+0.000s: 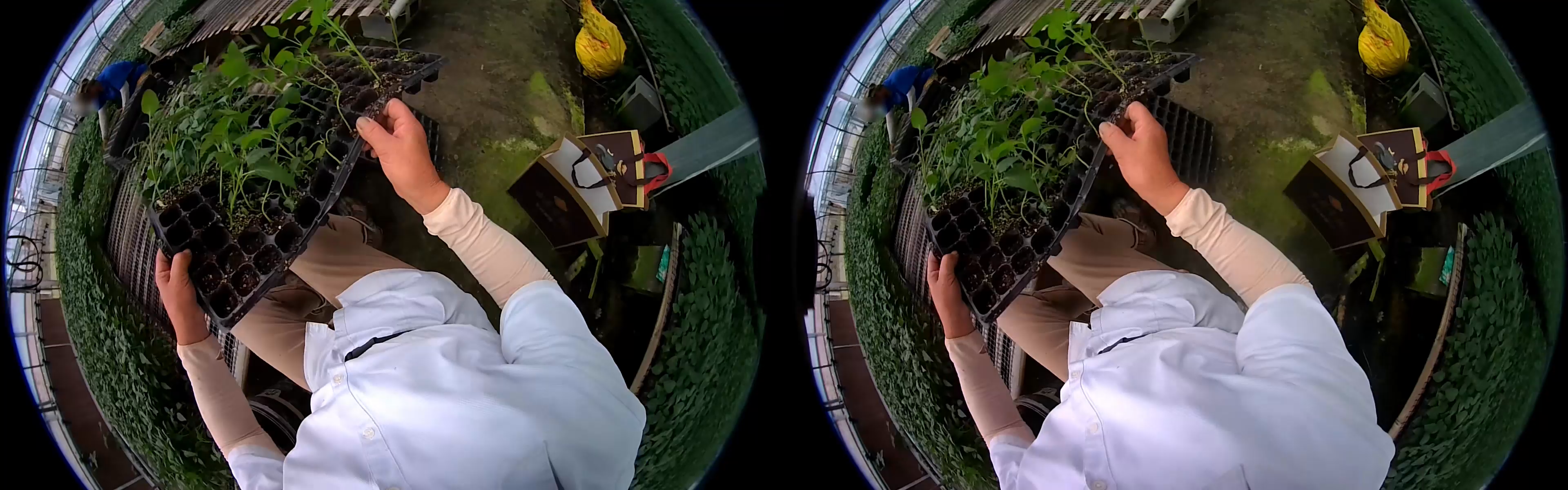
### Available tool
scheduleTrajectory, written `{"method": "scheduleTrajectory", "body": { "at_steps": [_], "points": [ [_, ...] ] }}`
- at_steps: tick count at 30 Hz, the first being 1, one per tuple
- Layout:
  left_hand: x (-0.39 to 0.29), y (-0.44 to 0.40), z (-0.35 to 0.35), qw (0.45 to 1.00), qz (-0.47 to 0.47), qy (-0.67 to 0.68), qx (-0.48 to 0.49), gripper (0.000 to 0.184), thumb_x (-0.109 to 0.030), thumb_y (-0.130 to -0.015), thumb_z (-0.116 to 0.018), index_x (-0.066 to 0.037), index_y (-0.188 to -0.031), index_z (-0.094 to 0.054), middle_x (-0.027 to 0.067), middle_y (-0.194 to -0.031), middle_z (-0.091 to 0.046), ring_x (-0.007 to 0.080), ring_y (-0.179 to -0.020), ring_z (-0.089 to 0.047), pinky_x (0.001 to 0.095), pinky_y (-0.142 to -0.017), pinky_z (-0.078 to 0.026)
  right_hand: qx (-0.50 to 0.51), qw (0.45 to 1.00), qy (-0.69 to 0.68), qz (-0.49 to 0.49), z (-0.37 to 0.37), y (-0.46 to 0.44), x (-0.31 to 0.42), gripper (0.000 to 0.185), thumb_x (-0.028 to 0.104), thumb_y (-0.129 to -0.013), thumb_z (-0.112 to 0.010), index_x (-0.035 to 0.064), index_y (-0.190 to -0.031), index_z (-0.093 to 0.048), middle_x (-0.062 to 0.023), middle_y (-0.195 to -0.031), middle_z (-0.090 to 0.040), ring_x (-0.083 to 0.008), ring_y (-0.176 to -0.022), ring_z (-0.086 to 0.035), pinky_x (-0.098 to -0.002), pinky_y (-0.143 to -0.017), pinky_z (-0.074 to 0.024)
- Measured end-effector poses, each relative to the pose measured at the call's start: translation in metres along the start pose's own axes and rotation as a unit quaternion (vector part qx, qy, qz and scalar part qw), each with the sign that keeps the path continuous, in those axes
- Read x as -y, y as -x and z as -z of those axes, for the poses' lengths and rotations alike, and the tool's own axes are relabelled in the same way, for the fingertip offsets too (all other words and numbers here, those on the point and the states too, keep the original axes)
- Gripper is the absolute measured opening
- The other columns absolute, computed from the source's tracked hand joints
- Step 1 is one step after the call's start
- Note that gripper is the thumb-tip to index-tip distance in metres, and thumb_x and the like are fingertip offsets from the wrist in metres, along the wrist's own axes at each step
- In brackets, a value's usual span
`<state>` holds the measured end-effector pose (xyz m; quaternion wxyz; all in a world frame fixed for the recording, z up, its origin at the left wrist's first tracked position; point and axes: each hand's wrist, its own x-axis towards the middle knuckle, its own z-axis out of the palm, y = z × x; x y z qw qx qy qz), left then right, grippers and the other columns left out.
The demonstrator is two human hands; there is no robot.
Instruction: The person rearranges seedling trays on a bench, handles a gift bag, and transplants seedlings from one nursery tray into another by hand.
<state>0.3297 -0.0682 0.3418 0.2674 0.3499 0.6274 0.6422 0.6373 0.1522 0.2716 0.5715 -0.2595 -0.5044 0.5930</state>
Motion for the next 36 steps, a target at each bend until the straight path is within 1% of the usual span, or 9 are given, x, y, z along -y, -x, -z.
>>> {"method": "scheduleTrajectory", "body": {
  "at_steps": [1,7,11,14,19,23,27,32,36],
  "points": [
    [0.009,-0.014,-0.031,1.0,0.007,-0.008,0.028,0.025,-0.003,-0.092,-0.059,-0.003,-0.116,-0.064,0.0014,-0.102,-0.069,0.0089,-0.086,-0.063,0.0245,-0.079,-0.051,-0.017,1.0,0.004,-0.017,0.033,-0.003,-0.009,0.012,0.015,-0.096,-0.064,0.007,-0.094,-0.054,0.0017,-0.083,-0.059,-0.0058,-0.07,-0.053,-0.0224,-0.062,-0.0431],
    [0.079,-0.063,-0.193,0.98,0.065,0.004,0.189,0.02,-0.001,-0.089,-0.056,-0.001,-0.107,-0.064,-0.0025,-0.095,-0.065,0.0061,-0.079,-0.056,0.0227,-0.074,-0.047,-0.194,0.977,0.034,-0.076,0.185,0.008,-0.035,0.017,0.013,-0.093,-0.065,0.0074,-0.087,-0.05,-0.0009,-0.079,-0.057,-0.0087,-0.066,-0.054,-0.0243,-0.056,-0.0423],
    [0.154,-0.066,-0.269,0.971,0.085,-0.036,0.221,0.017,-0.003,-0.087,-0.057,-0.001,-0.103,-0.064,-0.0042,-0.089,-0.062,0.0047,-0.075,-0.051,0.0222,-0.069,-0.043,-0.27,0.955,0.025,-0.117,0.276,0.019,-0.091,0.018,0.012,-0.091,-0.066,0.0082,-0.086,-0.049,-0.0015,-0.078,-0.055,-0.0102,-0.063,-0.052,-0.0264,-0.054,-0.0412],
    [0.186,-0.062,-0.29,0.964,0.125,-0.02,0.235,0.016,-0.002,-0.086,-0.056,-0.002,-0.1,-0.064,-0.0062,-0.082,-0.058,0.0037,-0.069,-0.046,0.0207,-0.061,-0.038,-0.3,0.933,0.042,-0.193,0.299,0.035,-0.113,0.016,0.013,-0.088,-0.066,0.0081,-0.087,-0.05,-0.0021,-0.079,-0.054,-0.0114,-0.065,-0.052,-0.0273,-0.055,-0.0417],
    [0.205,-0.075,-0.284,0.939,0.139,-0.101,0.297,0.019,0.0,-0.086,-0.053,-0.001,-0.102,-0.064,-0.0062,-0.082,-0.059,0.003,-0.068,-0.046,0.0199,-0.06,-0.038,-0.301,0.917,0.053,-0.257,0.291,0.076,-0.144,0.014,0.014,-0.089,-0.065,0.0075,-0.092,-0.052,-0.0015,-0.081,-0.054,-0.0112,-0.067,-0.052,-0.0275,-0.058,-0.0428],
    [0.198,-0.086,-0.287,0.926,0.156,-0.141,0.312,0.019,0.0,-0.087,-0.053,-0.001,-0.102,-0.064,-0.0059,-0.084,-0.059,0.0026,-0.069,-0.046,0.0196,-0.061,-0.038,-0.36,0.889,-0.045,-0.278,0.278,0.109,-0.168,0.014,0.014,-0.09,-0.064,0.0073,-0.092,-0.052,-0.0023,-0.083,-0.055,-0.0121,-0.066,-0.053,-0.0282,-0.058,-0.044],
    [0.196,-0.098,-0.283,0.908,0.158,-0.205,0.329,0.02,-0.001,-0.088,-0.055,0.0,-0.105,-0.064,-0.0052,-0.085,-0.061,0.0033,-0.068,-0.048,0.0197,-0.061,-0.04,-0.414,0.852,-0.075,-0.311,0.258,0.142,-0.172,0.014,0.013,-0.091,-0.064,0.0072,-0.093,-0.052,-0.0032,-0.084,-0.055,-0.0132,-0.067,-0.055,-0.0286,-0.057,-0.0445],
    [0.193,-0.085,-0.292,0.92,0.178,-0.156,0.314,0.016,-0.003,-0.088,-0.056,0.0,-0.101,-0.064,-0.0059,-0.08,-0.057,0.0034,-0.066,-0.043,0.022,-0.059,-0.036,-0.433,0.833,-0.123,-0.321,0.26,0.165,-0.177,0.014,0.013,-0.091,-0.064,0.0075,-0.095,-0.052,-0.0034,-0.085,-0.056,-0.0139,-0.07,-0.056,-0.028,-0.057,-0.0453],
    [0.194,-0.101,-0.28,0.894,0.145,-0.23,0.355,0.019,-0.003,-0.087,-0.055,0.0,-0.103,-0.065,-0.0058,-0.08,-0.058,0.0034,-0.066,-0.044,0.0216,-0.059,-0.037,-0.434,0.803,-0.183,-0.365,0.237,0.188,-0.171,0.015,0.014,-0.091,-0.064,0.0089,-0.097,-0.052,-0.0033,-0.088,-0.058,-0.0142,-0.073,-0.058,-0.0277,-0.057,-0.0466]
  ]
}}
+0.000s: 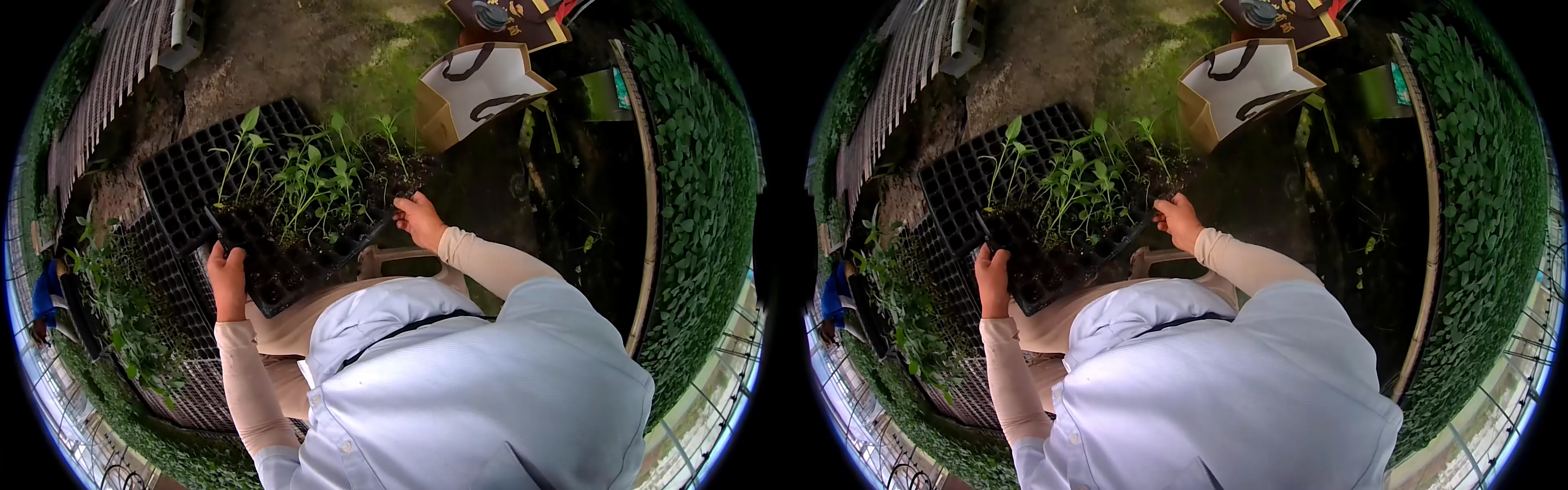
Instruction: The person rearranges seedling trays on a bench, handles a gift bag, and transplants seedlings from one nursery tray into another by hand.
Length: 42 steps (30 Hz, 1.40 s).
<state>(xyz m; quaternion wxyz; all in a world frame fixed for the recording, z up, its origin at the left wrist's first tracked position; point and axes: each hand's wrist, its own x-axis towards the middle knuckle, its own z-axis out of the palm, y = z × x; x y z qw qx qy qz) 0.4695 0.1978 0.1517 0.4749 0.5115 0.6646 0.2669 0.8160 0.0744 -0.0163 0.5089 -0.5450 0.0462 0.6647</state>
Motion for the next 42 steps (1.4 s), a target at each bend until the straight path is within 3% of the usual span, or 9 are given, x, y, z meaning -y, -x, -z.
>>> {"method": "scheduleTrajectory", "body": {
  "at_steps": [6,13,20,21,27,35,37,39,42],
  "points": [
    [-0.021,0.0,0.005,0.998,0.004,-0.056,0.024,0.02,-0.002,-0.085,-0.054,0.0,-0.101,-0.065,-0.0054,-0.081,-0.059,0.0039,-0.067,-0.046,0.0222,-0.06,-0.039,-0.028,0.998,-0.044,-0.041,0.012,0.033,-0.027,0.013,0.016,-0.093,-0.064,0.0097,-0.095,-0.052,-0.0034,-0.086,-0.058,-0.0148,-0.073,-0.059,-0.0281,-0.056,-0.0482],
    [-0.03,-0.004,-0.066,0.977,0.084,0.023,0.196,0.027,0.002,-0.082,-0.055,0.002,-0.107,-0.066,0.0013,-0.092,-0.068,0.0086,-0.076,-0.06,0.024,-0.07,-0.049,-0.112,0.989,-0.068,-0.071,0.091,0.081,-0.004,0.011,0.014,-0.093,-0.064,0.0112,-0.094,-0.053,-0.0033,-0.086,-0.059,-0.0154,-0.074,-0.058,-0.0287,-0.06,-0.0476],
    [-0.006,0.008,-0.171,0.947,0.162,0.122,0.25,0.014,-0.007,-0.089,-0.066,-0.004,-0.102,-0.066,-0.0002,-0.085,-0.065,0.0097,-0.07,-0.059,0.0251,-0.061,-0.048,-0.205,0.975,-0.006,0.084,0.171,0.072,0.062,0.016,0.013,-0.09,-0.066,0.0114,-0.09,-0.05,-0.0036,-0.084,-0.056,-0.0146,-0.07,-0.056,-0.0295,-0.057,-0.0478],
    [-0.004,0.009,-0.184,0.943,0.173,0.094,0.267,0.014,-0.006,-0.092,-0.064,-0.004,-0.106,-0.066,0.0005,-0.09,-0.067,0.011,-0.079,-0.063,0.0279,-0.068,-0.052,-0.211,0.971,0.007,0.108,0.179,0.067,0.07,0.016,0.013,-0.09,-0.065,0.0117,-0.089,-0.049,-0.0033,-0.084,-0.056,-0.0144,-0.07,-0.055,-0.0295,-0.057,-0.0476],
    [-0.001,0.027,-0.24,0.923,0.201,0.139,0.297,0.013,-0.007,-0.094,-0.065,-0.004,-0.107,-0.063,0.0018,-0.096,-0.065,0.0135,-0.085,-0.062,0.0296,-0.073,-0.054,-0.276,0.935,0.079,0.207,0.217,0.064,0.112,0.013,0.013,-0.09,-0.062,0.0108,-0.088,-0.05,-0.0032,-0.084,-0.055,-0.0138,-0.071,-0.053,-0.0296,-0.058,-0.0467],
    [0.008,0.036,-0.297,0.911,0.186,0.081,0.359,0.019,-0.024,-0.1,-0.059,-0.012,-0.114,-0.055,0.0015,-0.106,-0.063,0.0148,-0.093,-0.063,0.0373,-0.075,-0.055,-0.297,0.908,0.041,0.294,0.271,0.035,0.117,0.011,0.012,-0.091,-0.064,0.009,-0.09,-0.053,-0.0005,-0.081,-0.054,-0.0121,-0.067,-0.051,-0.0304,-0.055,-0.0439],
    [0.033,0.032,-0.303,0.92,0.145,-0.021,0.364,0.03,-0.021,-0.099,-0.061,-0.003,-0.122,-0.055,0.0116,-0.108,-0.06,0.0218,-0.084,-0.065,0.0358,-0.068,-0.058,-0.315,0.914,0.032,0.252,0.292,0.012,0.09,0.011,0.012,-0.092,-0.065,0.0091,-0.095,-0.054,-0.0017,-0.083,-0.055,-0.0146,-0.069,-0.053,-0.0322,-0.058,-0.0462],
    [0.029,0.034,-0.288,0.907,0.138,-0.095,0.385,0.039,-0.019,-0.1,-0.057,-0.003,-0.135,-0.051,0.0162,-0.114,-0.058,0.024,-0.085,-0.065,0.0385,-0.07,-0.058,-0.341,0.92,0.018,0.192,0.299,-0.002,0.066,0.014,0.012,-0.093,-0.064,0.006,-0.101,-0.054,-0.0045,-0.087,-0.056,-0.017,-0.07,-0.054,-0.0354,-0.061,-0.0488],
    [0.03,0.025,-0.27,0.832,0.174,-0.222,0.478,0.056,-0.015,-0.097,-0.054,-0.008,-0.15,-0.04,0.016,-0.148,-0.048,0.0304,-0.128,-0.053,0.0422,-0.093,-0.053,-0.393,0.914,-0.008,0.101,0.296,-0.012,0.037,0.015,0.015,-0.099,-0.059,0.0066,-0.108,-0.052,-0.0047,-0.091,-0.05,-0.019,-0.076,-0.048,-0.0403,-0.082,-0.0493]
  ]
}}
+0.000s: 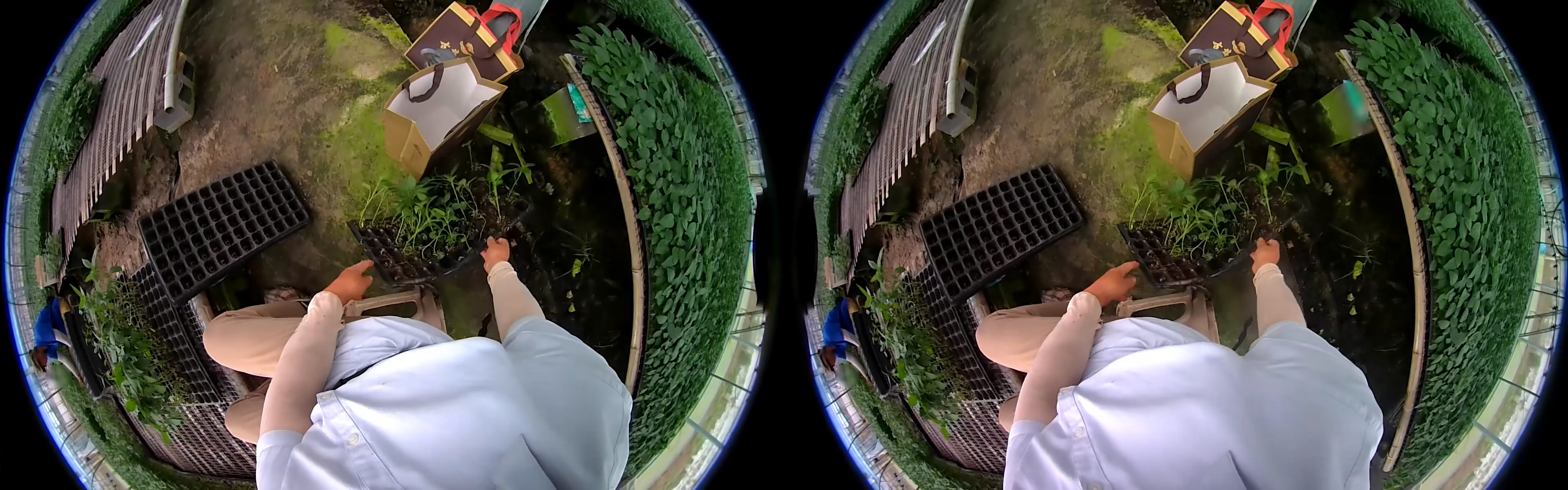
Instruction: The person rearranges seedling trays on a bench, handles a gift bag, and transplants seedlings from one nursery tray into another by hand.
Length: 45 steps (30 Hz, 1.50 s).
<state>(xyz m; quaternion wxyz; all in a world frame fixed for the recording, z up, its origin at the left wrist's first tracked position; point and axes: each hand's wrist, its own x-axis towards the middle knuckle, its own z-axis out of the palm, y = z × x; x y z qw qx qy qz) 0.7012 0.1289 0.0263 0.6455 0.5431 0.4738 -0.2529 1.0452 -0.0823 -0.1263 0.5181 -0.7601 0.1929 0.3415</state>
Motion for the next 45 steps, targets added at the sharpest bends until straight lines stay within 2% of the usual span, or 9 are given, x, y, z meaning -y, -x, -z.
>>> {"method": "scheduleTrajectory", "body": {
  "at_steps": [4,10,17,22,28,30,37,39,45],
  "points": [
    [0.025,-0.001,0.007,0.969,-0.146,-0.187,-0.072,0.048,-0.015,-0.092,-0.056,-0.005,-0.14,-0.053,0.0193,-0.142,-0.054,0.0334,-0.13,-0.053,0.0373,-0.108,-0.042,-0.119,0.975,0.187,-0.001,-0.007,-0.059,-0.067,0.032,0.015,-0.097,-0.059,0.0048,-0.127,-0.055,-0.0109,-0.103,-0.061,-0.0236,-0.08,-0.059,-0.0421,-0.086,-0.0538],
    [0.047,0.009,0.019,0.954,-0.161,-0.215,-0.131,0.038,-0.017,-0.09,-0.054,-0.005,-0.124,-0.065,0.0204,-0.129,-0.062,0.0372,-0.121,-0.057,0.0409,-0.104,-0.044,0.066,0.905,0.419,-0.044,-0.006,-0.015,-0.055,0.035,0.019,-0.101,-0.054,0.0007,-0.13,-0.053,-0.0138,-0.109,-0.062,-0.0235,-0.084,-0.062,-0.039,-0.082,-0.0548],
    [0.055,0.018,0.036,0.925,-0.209,-0.177,-0.263,0.032,-0.018,-0.089,-0.057,-0.007,-0.118,-0.068,0.02,-0.117,-0.067,0.0369,-0.112,-0.062,0.0418,-0.098,-0.048,0.162,0.954,0.118,0.225,-0.088,0.052,0.07,0.04,0.024,-0.104,-0.049,-0.004,-0.134,-0.05,-0.0171,-0.116,-0.063,-0.0233,-0.089,-0.065,-0.0354,-0.078,-0.0559],
    [0.057,0.023,0.043,0.934,-0.17,-0.142,-0.281,0.03,-0.017,-0.089,-0.059,-0.005,-0.115,-0.068,0.0173,-0.102,-0.068,0.0299,-0.092,-0.065,0.0379,-0.084,-0.051,0.198,0.967,0.067,0.144,-0.148,0.083,0.207,0.101,0.052,-0.095,-0.06,-0.0019,-0.157,-0.002,-0.0258,-0.142,-0.043,-0.0337,-0.113,-0.062,-0.0409,-0.087,-0.0567],
    [0.075,0.017,0.052,0.936,-0.184,-0.118,-0.276,0.03,-0.018,-0.092,-0.06,-0.006,-0.118,-0.068,0.0086,-0.094,-0.067,0.0157,-0.078,-0.064,0.0314,-0.07,-0.054,0.264,0.963,0.054,0.022,-0.229,0.096,0.238,0.064,0.027,-0.093,-0.061,-0.0078,-0.139,-0.033,-0.0265,-0.126,-0.051,-0.0394,-0.106,-0.063,-0.0448,-0.087,-0.055],
    [0.071,0.02,0.053,0.942,-0.177,-0.076,-0.276,0.029,-0.018,-0.091,-0.06,-0.005,-0.115,-0.069,0.0134,-0.098,-0.069,0.0223,-0.087,-0.066,0.0335,-0.079,-0.053,0.305,0.952,-0.018,0.038,-0.256,0.13,0.231,0.055,0.019,-0.09,-0.061,-0.0089,-0.133,-0.041,-0.027,-0.117,-0.056,-0.0409,-0.105,-0.062,-0.0458,-0.089,-0.0531],
    [0.078,0.04,0.07,0.932,-0.123,0.04,-0.338,0.029,-0.015,-0.09,-0.063,-0.003,-0.116,-0.068,0.0163,-0.102,-0.072,0.026,-0.096,-0.069,0.0349,-0.087,-0.051,0.247,0.843,0.084,0.47,-0.335,0.233,0.12,0.045,0.003,-0.084,-0.05,-0.0096,-0.126,-0.045,-0.0332,-0.113,-0.06,-0.0482,-0.107,-0.058,-0.0535,-0.093,-0.047],
    [0.1,0.025,0.081,0.922,-0.135,0.047,-0.359,0.033,-0.014,-0.089,-0.064,-0.002,-0.119,-0.066,0.0165,-0.105,-0.071,0.0276,-0.1,-0.068,0.0359,-0.09,-0.051,0.289,0.844,0.125,0.434,-0.338,0.247,0.111,0.045,0.003,-0.083,-0.049,-0.01,-0.126,-0.044,-0.0349,-0.113,-0.059,-0.0518,-0.105,-0.055,-0.0539,-0.093,-0.0463],
    [0.056,0.072,0.077,0.771,-0.182,-0.058,-0.607,0.091,-0.01,-0.076,-0.079,-0.007,-0.153,-0.03,0.0251,-0.155,-0.028,0.0444,-0.135,-0.042,0.0442,-0.108,-0.041,0.385,0.814,0.092,0.425,-0.331,0.311,0.101,0.032,0.009,-0.082,-0.052,-0.0099,-0.108,-0.052,-0.037,-0.101,-0.059,-0.0541,-0.1,-0.054,-0.0559,-0.089,-0.0432]
  ]
}}
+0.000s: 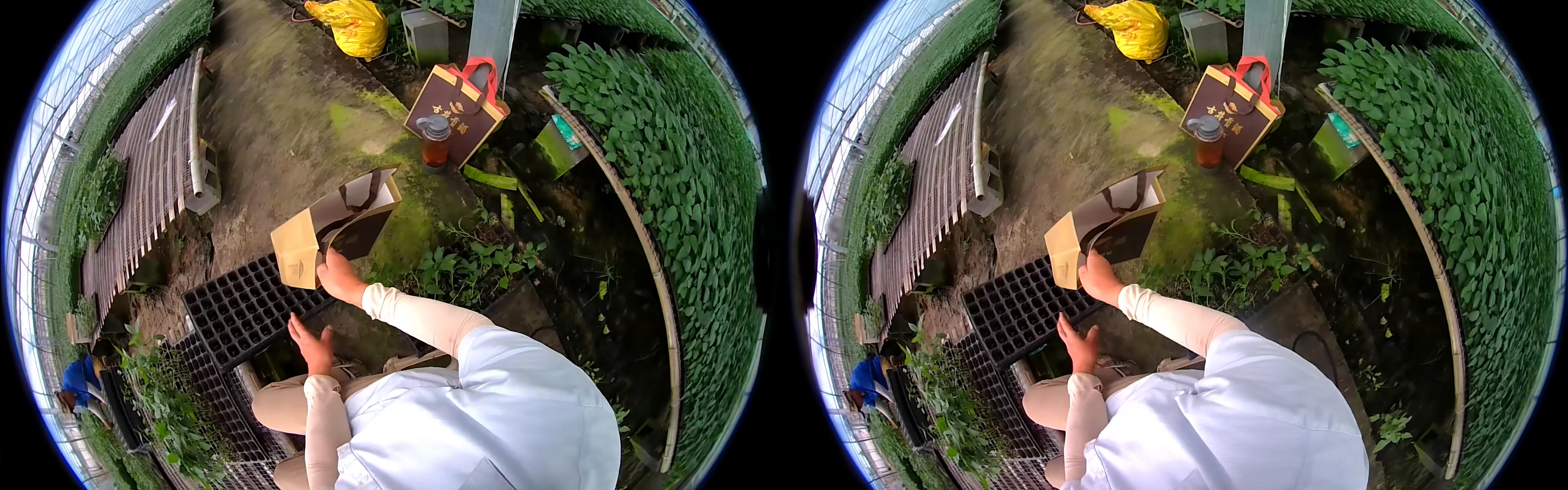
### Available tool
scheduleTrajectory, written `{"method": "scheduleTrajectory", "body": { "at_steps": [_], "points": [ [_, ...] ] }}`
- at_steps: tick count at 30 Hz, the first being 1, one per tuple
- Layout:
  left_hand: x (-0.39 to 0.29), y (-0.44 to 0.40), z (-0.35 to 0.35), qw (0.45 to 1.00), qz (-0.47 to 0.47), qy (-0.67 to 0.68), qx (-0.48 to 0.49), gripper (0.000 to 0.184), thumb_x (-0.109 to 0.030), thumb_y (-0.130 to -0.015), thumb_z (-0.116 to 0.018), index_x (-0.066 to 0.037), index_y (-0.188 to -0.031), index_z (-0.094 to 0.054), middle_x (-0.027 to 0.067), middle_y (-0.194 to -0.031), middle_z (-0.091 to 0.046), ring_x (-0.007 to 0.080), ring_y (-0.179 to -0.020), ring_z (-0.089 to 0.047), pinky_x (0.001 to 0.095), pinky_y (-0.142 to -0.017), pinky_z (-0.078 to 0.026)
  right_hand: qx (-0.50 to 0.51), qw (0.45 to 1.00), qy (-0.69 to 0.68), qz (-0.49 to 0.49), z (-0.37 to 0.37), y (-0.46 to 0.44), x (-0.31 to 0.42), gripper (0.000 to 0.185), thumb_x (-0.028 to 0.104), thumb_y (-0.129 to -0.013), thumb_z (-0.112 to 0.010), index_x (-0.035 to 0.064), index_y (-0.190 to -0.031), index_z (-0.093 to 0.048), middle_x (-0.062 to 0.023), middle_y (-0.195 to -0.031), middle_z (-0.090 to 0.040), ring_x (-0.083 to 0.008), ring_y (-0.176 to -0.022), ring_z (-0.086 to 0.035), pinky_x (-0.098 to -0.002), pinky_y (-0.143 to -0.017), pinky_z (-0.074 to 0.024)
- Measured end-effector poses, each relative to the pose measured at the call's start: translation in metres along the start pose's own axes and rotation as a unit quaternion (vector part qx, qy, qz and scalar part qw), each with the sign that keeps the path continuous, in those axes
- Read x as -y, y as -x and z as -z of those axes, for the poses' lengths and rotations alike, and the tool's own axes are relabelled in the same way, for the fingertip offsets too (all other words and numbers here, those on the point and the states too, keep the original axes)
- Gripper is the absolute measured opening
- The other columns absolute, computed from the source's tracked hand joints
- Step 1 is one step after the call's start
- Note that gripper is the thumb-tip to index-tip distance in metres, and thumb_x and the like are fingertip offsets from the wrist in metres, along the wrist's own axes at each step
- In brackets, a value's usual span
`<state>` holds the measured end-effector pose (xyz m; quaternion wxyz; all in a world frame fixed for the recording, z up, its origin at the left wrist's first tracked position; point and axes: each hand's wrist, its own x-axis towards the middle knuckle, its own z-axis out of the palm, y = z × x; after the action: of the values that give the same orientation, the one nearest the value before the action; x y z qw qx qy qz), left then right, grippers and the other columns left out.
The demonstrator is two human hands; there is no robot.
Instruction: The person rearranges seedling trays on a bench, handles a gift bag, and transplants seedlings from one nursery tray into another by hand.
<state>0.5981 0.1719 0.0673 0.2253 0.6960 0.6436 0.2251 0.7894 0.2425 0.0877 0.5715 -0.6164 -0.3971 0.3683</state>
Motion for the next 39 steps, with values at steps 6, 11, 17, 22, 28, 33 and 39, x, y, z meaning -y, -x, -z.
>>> {"method": "scheduleTrajectory", "body": {
  "at_steps": [6,11,17,22,28,33,39],
  "points": [
    [0.002,-0.011,0.039,0.99,-0.051,-0.096,-0.088,0.088,-0.011,-0.075,-0.079,-0.008,-0.151,-0.035,0.0251,-0.154,-0.032,0.0495,-0.13,-0.043,0.0478,-0.107,-0.039,0.171,0.941,-0.264,-0.126,-0.01,0.043,0.077,0.032,0.0,-0.09,-0.045,-0.0136,-0.119,-0.043,-0.025,-0.112,-0.057,-0.0329,-0.097,-0.066,-0.0391,-0.066,-0.0643],
    [0.028,-0.017,0.044,0.986,-0.076,-0.093,-0.113,0.042,-0.016,-0.092,-0.063,-0.004,-0.132,-0.056,0.0221,-0.122,-0.062,0.0429,-0.108,-0.06,0.0462,-0.091,-0.048,0.253,0.894,-0.336,-0.153,-0.017,0.047,0.085,0.033,0.005,-0.096,-0.046,-0.0086,-0.125,-0.041,-0.0174,-0.119,-0.056,-0.0253,-0.102,-0.064,-0.0375,-0.079,-0.0612],
    [0.041,-0.017,0.052,0.978,0.013,0.184,-0.095,0.03,-0.025,-0.104,-0.054,0.002,-0.111,-0.064,0.0067,-0.09,-0.069,0.0106,-0.073,-0.053,0.0284,-0.068,-0.048,0.312,0.93,-0.191,-0.027,0.021,0.051,0.094,0.039,0.02,-0.102,-0.056,-0.0018,-0.135,-0.05,-0.013,-0.124,-0.062,-0.0169,-0.1,-0.066,-0.0294,-0.08,-0.0564],
    [0.017,-0.01,0.073,0.914,0.055,0.398,-0.061,0.034,-0.032,-0.105,-0.052,-0.002,-0.091,-0.06,-0.0047,-0.081,-0.056,0.0049,-0.074,-0.045,0.0247,-0.066,-0.041,-0.02,0.979,0.123,0.161,0.085,0.029,0.051,0.038,0.016,-0.095,-0.062,0.0008,-0.129,-0.052,-0.015,-0.115,-0.062,-0.0248,-0.093,-0.065,-0.0344,-0.079,-0.0538],
    [0.028,-0.008,0.082,0.913,0.043,0.406,-0.012,0.03,-0.029,-0.106,-0.052,-0.004,-0.09,-0.061,-0.0095,-0.08,-0.05,0.0017,-0.074,-0.039,0.0206,-0.065,-0.035,0.147,0.98,0.078,-0.109,0.109,0.009,0.028,0.064,0.038,-0.101,-0.056,-0.004,-0.146,-0.038,-0.0243,-0.148,-0.043,-0.0314,-0.138,-0.043,-0.0385,-0.112,-0.0374],
    [0.004,-0.003,0.094,0.864,0.063,0.499,-0.031,0.036,-0.031,-0.106,-0.049,0.0,-0.103,-0.066,-0.0044,-0.092,-0.063,0.0047,-0.082,-0.054,0.0216,-0.074,-0.045,0.082,0.991,0.084,-0.06,0.095,-0.005,0.008,0.055,0.034,-0.101,-0.057,-0.0063,-0.137,-0.048,-0.0216,-0.127,-0.061,-0.026,-0.113,-0.062,-0.0343,-0.095,-0.0478],
    [0.012,0.0,0.105,0.82,0.081,0.566,-0.019,0.042,-0.035,-0.106,-0.048,0.002,-0.116,-0.064,0.0032,-0.104,-0.068,0.0089,-0.091,-0.061,0.0241,-0.083,-0.05,0.107,0.994,0.024,-0.029,0.08,-0.012,0.038,0.043,0.032,-0.099,-0.061,-0.0048,-0.122,-0.061,-0.0085,-0.104,-0.068,-0.0128,-0.09,-0.062,-0.0282,-0.081,-0.0499]
  ]
}}
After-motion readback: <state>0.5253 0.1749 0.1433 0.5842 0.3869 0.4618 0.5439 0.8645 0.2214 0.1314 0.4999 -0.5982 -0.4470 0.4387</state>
